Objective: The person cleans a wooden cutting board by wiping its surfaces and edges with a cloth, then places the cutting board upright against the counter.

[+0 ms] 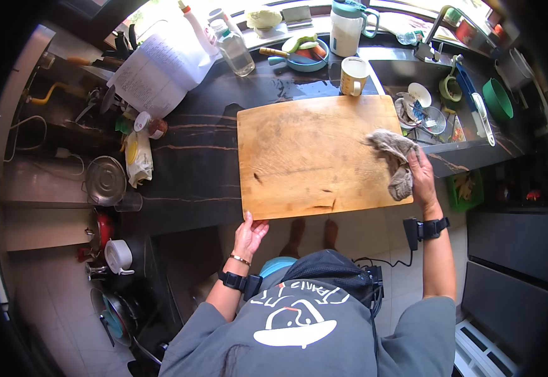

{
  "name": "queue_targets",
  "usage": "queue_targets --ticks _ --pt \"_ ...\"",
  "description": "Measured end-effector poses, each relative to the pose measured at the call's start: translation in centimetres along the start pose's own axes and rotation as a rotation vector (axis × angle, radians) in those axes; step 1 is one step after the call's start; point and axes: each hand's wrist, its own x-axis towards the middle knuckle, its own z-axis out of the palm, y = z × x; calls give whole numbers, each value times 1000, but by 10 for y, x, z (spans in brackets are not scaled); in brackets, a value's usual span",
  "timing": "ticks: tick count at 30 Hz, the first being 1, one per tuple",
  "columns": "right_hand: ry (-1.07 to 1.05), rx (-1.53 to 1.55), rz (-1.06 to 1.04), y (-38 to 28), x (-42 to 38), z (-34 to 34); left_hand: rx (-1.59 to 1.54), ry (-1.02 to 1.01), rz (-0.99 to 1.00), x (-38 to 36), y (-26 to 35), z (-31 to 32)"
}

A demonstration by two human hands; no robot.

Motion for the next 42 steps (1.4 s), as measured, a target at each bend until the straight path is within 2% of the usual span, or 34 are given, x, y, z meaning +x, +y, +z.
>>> queue_targets --ticks 2,4,6,7,9,10,12,14,17,21,24,28,30,31,33,34,37,42 --pt "-11 67 107 22 12 0 8 -46 39 -4 0 -3" --pt "13 -616 46 56 28 -30 9 -52 38 -11 -3 -5" --pt "265 -1186 -125 64 28 -38 17 -77 17 -16 -10 -12" --pt "257 -1186 -128 58 30 -23 21 -82 -3 -20 -8 -11" --pt "63 -1310 -346 39 22 36 27 -74 -33 -33 -3 -10" --pt "65 -1309 -339 43 17 49 91 -99 -84 -33 3 -11" --pt "-203 -1503 -77 59 16 68 158 -127 -126 -29 18 -5" --pt "-75 -1359 -365 96 34 46 361 -165 -232 -22 33 1" --pt "103 -1261 -377 103 39 65 472 -244 -265 -17 39 4" --pt "70 -1192 -393 115 38 113 479 -290 -290 -13 40 7" --pt "-161 -1105 -435 124 27 192 471 -294 -299 -9 36 0" --pt "-585 -960 -510 140 11 287 461 -298 -311 -8 37 -2" --pt "-817 -937 -624 142 12 309 455 -363 -304 -5 34 -8" --pt "-811 -937 -622 145 16 308 470 -369 -297 -3 33 -10" --pt "-992 -909 -684 151 27 303 472 -352 -306 -5 32 -9" --pt "-985 -911 -685 151 30 297 467 -330 -309 -6 34 -7" --pt "-744 -894 -715 136 46 263 491 -276 -327 -15 41 2" --pt "-215 -1026 -504 114 75 143 491 -267 -342 -15 43 4"
